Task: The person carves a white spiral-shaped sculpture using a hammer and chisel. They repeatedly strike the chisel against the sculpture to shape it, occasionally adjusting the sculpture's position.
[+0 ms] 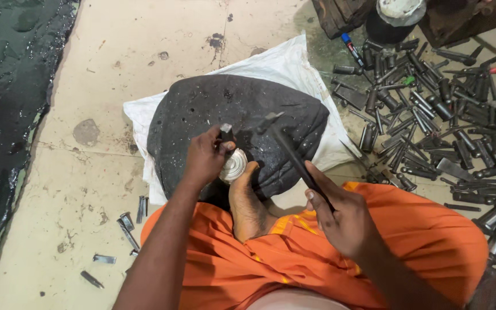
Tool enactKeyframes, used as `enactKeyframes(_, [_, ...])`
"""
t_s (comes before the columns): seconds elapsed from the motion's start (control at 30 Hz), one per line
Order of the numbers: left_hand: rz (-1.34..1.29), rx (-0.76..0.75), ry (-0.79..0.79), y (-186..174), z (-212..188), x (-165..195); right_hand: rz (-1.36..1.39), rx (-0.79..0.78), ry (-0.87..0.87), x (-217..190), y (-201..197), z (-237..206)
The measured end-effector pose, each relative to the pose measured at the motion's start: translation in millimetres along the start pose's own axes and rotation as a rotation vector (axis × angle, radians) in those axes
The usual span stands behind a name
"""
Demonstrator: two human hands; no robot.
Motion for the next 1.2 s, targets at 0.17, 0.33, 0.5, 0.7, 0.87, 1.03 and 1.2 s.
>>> enactKeyframes(0.17, [-0.215, -0.286, 0.018, 0, 1, 4, -0.061, -0.04, -0.207, -39, -6, 25])
enactKeyframes(0.33, [-0.054, -0.379, 0.037, 1, 2, -2, -0.167, -0.014, -0.272, -62, -4, 31])
enactKeyframes(0.5, [-0.061, -0.286, 0.118, -11, -2, -4, -0.082, 0.137, -0.379, -79, 1, 29])
enactKeyframes(0.7, [-0.117, -0.249, 0.144, -18, -1, -10, -0.294, -0.029, -0.375, -76, 23, 39])
enactKeyframes(0.87, [-0.135, -0.221, 0.223, -23, -3, -8, -0.222, 0.407, -0.423, -92, -10, 27])
enactKeyframes(1.03, [-0.148, -0.285, 0.214, -17, 4, -8, -0.284, 0.06, -0.326, -93, 28, 40])
enactKeyframes(1.2, [-0.128, -0.322, 0.258, -15, 6, -4, -0.175, 0.235, -0.316, -95, 7, 30])
Point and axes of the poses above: each hand's wrist, its own z-axis towards the middle knuckle, its own y-axis out of the palm, x = y × z, the point moved 10 cm from there along z, towards the middle knuckle, and after that the axes turned 14 degrees about -y, right-handed, at the moved point
